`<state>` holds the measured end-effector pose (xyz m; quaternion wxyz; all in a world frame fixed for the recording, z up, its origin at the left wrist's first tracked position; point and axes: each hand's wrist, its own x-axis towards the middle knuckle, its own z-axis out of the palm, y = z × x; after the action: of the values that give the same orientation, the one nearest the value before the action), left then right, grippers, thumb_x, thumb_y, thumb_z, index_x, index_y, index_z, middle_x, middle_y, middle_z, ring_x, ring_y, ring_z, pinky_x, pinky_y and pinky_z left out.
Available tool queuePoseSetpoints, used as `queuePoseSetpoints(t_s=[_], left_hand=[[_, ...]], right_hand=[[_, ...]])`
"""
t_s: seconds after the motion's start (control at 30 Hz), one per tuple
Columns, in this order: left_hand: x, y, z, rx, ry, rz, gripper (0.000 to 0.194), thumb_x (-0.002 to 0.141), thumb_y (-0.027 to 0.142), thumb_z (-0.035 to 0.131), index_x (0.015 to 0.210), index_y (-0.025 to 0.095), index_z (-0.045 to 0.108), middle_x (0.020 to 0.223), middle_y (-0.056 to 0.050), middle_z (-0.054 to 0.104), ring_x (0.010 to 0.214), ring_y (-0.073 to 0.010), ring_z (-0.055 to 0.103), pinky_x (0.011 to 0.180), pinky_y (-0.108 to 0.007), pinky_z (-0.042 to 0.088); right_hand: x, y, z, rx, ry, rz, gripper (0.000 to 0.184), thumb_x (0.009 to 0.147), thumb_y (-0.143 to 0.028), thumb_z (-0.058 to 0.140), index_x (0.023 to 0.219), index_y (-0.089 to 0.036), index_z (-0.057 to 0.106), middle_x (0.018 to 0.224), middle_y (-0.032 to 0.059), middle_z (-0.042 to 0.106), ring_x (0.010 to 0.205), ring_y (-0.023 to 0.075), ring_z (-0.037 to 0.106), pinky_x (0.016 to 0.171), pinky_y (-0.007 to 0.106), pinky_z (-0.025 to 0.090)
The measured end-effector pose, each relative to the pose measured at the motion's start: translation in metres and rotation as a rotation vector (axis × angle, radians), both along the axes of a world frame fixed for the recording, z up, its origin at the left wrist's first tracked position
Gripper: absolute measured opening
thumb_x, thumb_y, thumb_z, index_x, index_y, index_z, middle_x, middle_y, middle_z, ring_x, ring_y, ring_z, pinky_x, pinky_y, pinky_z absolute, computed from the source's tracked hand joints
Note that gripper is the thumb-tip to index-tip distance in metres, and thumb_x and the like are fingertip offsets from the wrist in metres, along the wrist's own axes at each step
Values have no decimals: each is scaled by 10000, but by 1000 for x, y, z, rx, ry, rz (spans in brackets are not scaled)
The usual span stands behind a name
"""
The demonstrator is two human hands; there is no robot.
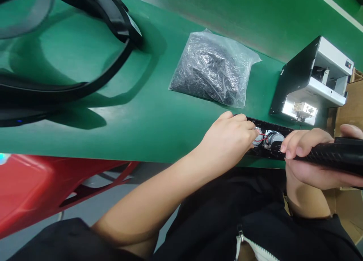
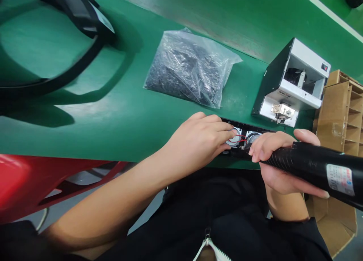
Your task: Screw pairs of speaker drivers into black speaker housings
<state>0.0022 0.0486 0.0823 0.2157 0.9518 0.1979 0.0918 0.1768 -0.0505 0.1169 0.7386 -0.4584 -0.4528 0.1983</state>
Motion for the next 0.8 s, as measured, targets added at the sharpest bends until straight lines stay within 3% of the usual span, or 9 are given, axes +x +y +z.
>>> queuePoseSetpoints(t_s=[0.4,0.57,0.67,0.8], left_hand=[[0,0,0,0,-8,-1,150,1020,252,781,1151,197,828,1181,-37,859,1004,-249,691,763,-416,348],[0,0,0,3,-20,6,152,1005,265,800,1138,196,827,1178,-36,860,1010,-250,697,754,-416,351],[0,1,0,8,-21,5,150,1007,267,795,1135,197,826,1173,-42,860,1004,-248,698,748,-415,353],[0,0,-1,9,-18,3,139,1016,270,780,1127,201,827,1174,-47,860,1003,-247,699,747,-414,352]], right_hand=[[2,2,3,-8,19,-55,805,918,-955,374,1190,-308,767,558,-75,651,300,157,502,319,322,495],[1,2,1,-61,14,-26,738,960,-912,377,1213,-330,755,559,-80,639,315,168,521,344,336,520],[-1,2,-1,-55,6,-14,789,934,-947,353,1235,-334,747,573,-82,622,318,159,516,349,329,520],[-3,3,-3,-19,15,-37,765,882,-940,518,1238,-306,757,563,-77,608,316,152,494,334,324,506]])
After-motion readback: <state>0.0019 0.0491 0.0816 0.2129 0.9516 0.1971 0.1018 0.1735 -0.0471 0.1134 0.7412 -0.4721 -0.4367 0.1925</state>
